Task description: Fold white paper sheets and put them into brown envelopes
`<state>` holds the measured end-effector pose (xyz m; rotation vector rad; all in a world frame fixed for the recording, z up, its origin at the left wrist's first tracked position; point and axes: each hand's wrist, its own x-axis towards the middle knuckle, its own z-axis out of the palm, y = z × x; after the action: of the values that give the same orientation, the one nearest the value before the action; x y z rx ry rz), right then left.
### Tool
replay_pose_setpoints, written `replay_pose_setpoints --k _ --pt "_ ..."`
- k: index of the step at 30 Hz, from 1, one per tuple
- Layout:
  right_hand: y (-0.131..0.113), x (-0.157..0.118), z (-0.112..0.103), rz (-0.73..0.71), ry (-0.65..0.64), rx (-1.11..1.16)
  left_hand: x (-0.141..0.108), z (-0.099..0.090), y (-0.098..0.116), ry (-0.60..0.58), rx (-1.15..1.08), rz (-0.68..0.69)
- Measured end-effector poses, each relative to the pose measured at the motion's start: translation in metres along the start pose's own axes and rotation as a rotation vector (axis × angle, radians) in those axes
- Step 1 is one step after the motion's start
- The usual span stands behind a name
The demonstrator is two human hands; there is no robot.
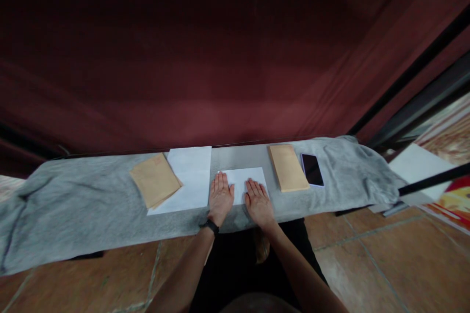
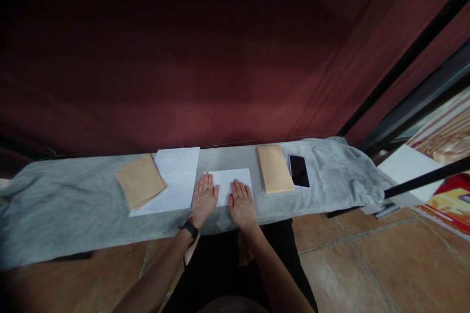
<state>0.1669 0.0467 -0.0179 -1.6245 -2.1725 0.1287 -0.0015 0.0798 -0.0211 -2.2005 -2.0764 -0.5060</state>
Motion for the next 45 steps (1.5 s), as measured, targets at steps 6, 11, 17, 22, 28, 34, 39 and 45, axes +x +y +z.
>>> replay_pose_setpoints --k 6,11,17,22,28,34,39,45 --pt "0.001 -0.001 0.003 -0.006 0.025 0.005 -0.025 -0.014 0.003 -0.002 0.004 0.054" --pt "0.001 -0.001 0.004 -0.009 0.022 -0.029 -0.054 -0.022 0.015 -0.052 -0.019 0.289" --pt "0.002 -0.003 0.007 -0.008 0.047 -0.118 -0.062 -0.027 0.017 -0.048 0.021 0.375" --pt "0.006 -0.007 0.011 0.027 0.1 -0.163 -0.061 -0.03 0.014 -0.044 0.018 0.401" --pt "0.019 -0.015 0.013 0.038 0.157 -0.192 -0.062 -0.033 0.015 -0.046 0.033 0.415" --pt "0.033 -0.025 0.008 0.061 0.211 -0.2 -0.062 -0.031 0.014 -0.03 0.004 0.41" --pt "0.038 -0.039 0.005 0.09 0.226 -0.161 -0.063 -0.03 0.015 -0.031 0.001 0.405" --pt "0.045 -0.054 -0.003 0.089 0.21 0.026 -0.063 -0.032 0.016 -0.033 -0.008 0.398"
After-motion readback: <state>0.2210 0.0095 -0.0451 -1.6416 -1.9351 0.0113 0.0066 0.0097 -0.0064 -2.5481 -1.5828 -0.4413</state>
